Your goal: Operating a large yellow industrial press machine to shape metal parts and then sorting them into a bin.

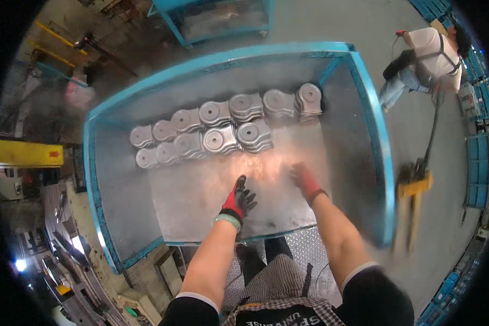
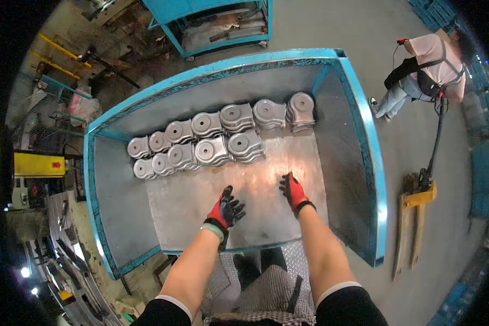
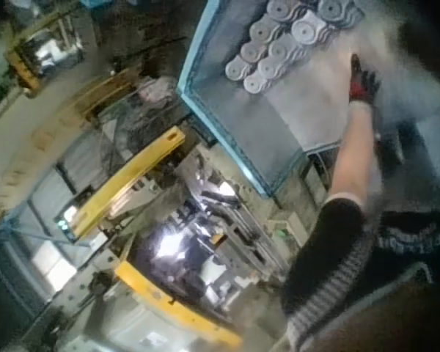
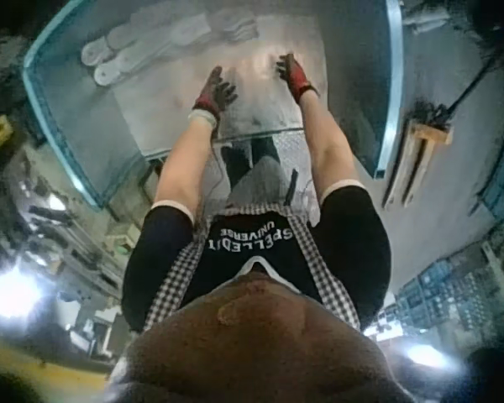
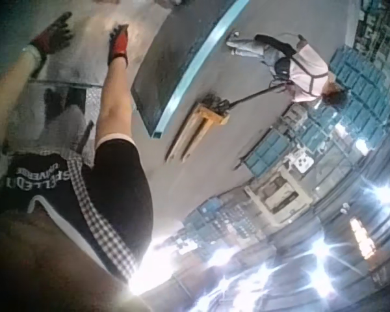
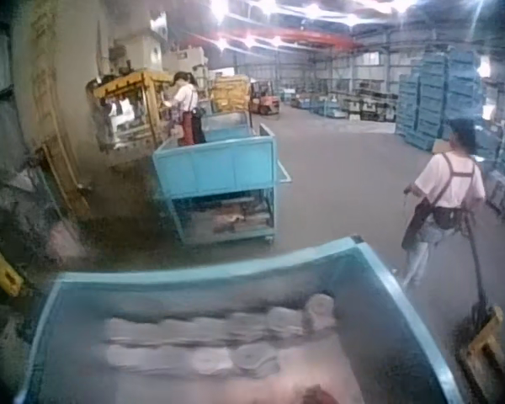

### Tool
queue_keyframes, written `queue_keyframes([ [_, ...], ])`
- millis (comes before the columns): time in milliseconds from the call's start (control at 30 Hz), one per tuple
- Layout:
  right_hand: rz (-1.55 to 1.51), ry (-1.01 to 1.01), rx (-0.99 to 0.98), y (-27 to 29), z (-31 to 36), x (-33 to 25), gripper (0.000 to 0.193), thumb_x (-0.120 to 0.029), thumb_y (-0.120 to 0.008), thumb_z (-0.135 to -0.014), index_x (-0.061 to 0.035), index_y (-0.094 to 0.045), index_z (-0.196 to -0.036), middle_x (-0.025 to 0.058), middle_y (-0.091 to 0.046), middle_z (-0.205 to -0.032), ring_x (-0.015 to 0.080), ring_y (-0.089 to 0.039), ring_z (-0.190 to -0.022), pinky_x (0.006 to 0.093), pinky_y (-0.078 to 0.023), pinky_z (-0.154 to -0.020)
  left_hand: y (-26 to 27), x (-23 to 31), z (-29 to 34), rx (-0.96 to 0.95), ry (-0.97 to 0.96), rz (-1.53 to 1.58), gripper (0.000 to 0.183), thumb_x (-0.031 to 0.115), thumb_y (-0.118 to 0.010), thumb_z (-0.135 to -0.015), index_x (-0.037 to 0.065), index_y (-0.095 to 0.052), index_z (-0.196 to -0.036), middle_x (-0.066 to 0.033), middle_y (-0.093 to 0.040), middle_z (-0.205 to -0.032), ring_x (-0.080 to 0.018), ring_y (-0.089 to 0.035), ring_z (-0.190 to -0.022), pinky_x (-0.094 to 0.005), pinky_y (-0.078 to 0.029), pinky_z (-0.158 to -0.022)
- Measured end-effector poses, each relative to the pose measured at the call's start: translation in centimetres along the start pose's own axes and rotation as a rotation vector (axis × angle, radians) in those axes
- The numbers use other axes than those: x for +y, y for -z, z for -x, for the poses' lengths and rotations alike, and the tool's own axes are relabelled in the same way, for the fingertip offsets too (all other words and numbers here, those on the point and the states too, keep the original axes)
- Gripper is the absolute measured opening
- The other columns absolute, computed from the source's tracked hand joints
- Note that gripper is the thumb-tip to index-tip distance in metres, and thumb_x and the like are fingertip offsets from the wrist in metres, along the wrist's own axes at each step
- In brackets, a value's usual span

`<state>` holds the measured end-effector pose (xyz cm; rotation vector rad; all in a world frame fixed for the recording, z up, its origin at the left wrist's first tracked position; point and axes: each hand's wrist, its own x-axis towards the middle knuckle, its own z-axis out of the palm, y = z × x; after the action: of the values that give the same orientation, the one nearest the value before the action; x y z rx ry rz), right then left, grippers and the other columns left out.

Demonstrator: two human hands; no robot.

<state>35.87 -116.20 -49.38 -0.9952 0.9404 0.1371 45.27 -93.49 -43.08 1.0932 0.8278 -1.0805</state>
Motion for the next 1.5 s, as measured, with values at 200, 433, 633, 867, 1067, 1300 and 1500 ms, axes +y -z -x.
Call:
queue_keyframes([
  [200,0.079,0.044,-0.033,-3.7,-11.4,-4.1,0.062,-0.052,-0.036,-0.086,-0.0038,-0.041,-0.124,0.0088,-0.049,-0.117,0.0184,-0.047,-0.1,0.0292,-0.034,-0.088,-6.0,4.3,-10.1,-0.063,-0.013,0.267,0.087,0.061,-0.058,-0.067,0.015,-0.024,-0.133,-0.0092,-0.023,-0.135,-0.0326,-0.032,-0.116,-0.0493,-0.033,-0.09],
  [433,0.054,-0.052,-0.214,-7.1,-19.5,-4.9,0.064,-0.051,-0.035,-0.086,-0.0071,-0.028,-0.133,0.0078,-0.036,-0.132,0.0214,-0.035,-0.119,0.0296,-0.026,-0.097,-8.3,7.0,-16.6,0.045,0.017,0.313,0.065,0.059,-0.058,-0.068,0.015,-0.046,-0.114,-0.0083,-0.047,-0.107,-0.0281,-0.044,-0.094,-0.0444,-0.037,-0.078],
  [633,0.292,0.192,-0.313,-6.8,-22.5,-3.8,0.065,-0.051,-0.042,-0.083,-0.0087,-0.031,-0.131,0.0086,-0.038,-0.129,0.0189,-0.036,-0.116,0.0275,-0.026,-0.096,-7.9,4.4,-17.0,-0.059,-0.249,0.174,0.042,0.044,-0.068,-0.068,0.018,-0.055,-0.097,-0.0009,-0.054,-0.077,-0.014,-0.051,-0.063,-0.0272,-0.043,-0.053],
  [867,0.005,-0.025,-0.391,-4.5,-17.0,3.7,0.048,-0.04,-0.032,-0.091,-0.0077,-0.035,-0.127,0.0072,-0.047,-0.117,0.0152,-0.044,-0.106,0.0288,-0.035,-0.091,-0.9,1.5,-19.1,-0.117,-0.126,0.213,0.047,0.017,-0.063,-0.076,0.021,-0.04,-0.117,-0.0035,-0.055,-0.106,-0.0183,-0.056,-0.088,-0.0315,-0.048,-0.064],
  [1067,-0.203,0.059,-0.267,-2.3,-10.3,10.1,0.062,-0.06,-0.029,-0.084,-0.0111,-0.044,-0.12,0.0083,-0.053,-0.112,0.0229,-0.05,-0.1,0.0345,-0.04,-0.086,-0.3,-3.2,-13.7,0.001,-0.4,-0.367,0.056,0.008,-0.061,-0.077,0.01,-0.033,-0.126,-0.0079,-0.053,-0.11,-0.0199,-0.054,-0.095,-0.0294,-0.046,-0.079],
  [1300,-0.751,-0.205,0.028,-3.2,-8.7,11.5,0.06,-0.057,-0.029,-0.085,-0.0077,-0.053,-0.109,0.0079,-0.055,-0.108,0.024,-0.05,-0.099,0.0381,-0.037,-0.09,1.2,-4.8,-12.3,-0.3,-0.368,-0.075,0.068,0.012,-0.065,-0.075,0.011,-0.025,-0.131,-0.0072,-0.046,-0.118,-0.0173,-0.048,-0.104,-0.028,-0.04,-0.088],
  [1500,-0.634,0.098,-0.174,-2.5,-4.0,14.1,0.052,-0.052,-0.036,-0.081,-0.0114,-0.05,-0.111,0.0075,-0.051,-0.114,0.0252,-0.046,-0.107,0.0451,-0.024,-0.098,3.4,-6.7,-4.2,-0.281,-0.435,-0.417,0.087,0.017,-0.072,-0.068,0.006,-0.016,-0.133,-0.0112,-0.042,-0.122,-0.0198,-0.042,-0.111,-0.0311,-0.037,-0.092],
])
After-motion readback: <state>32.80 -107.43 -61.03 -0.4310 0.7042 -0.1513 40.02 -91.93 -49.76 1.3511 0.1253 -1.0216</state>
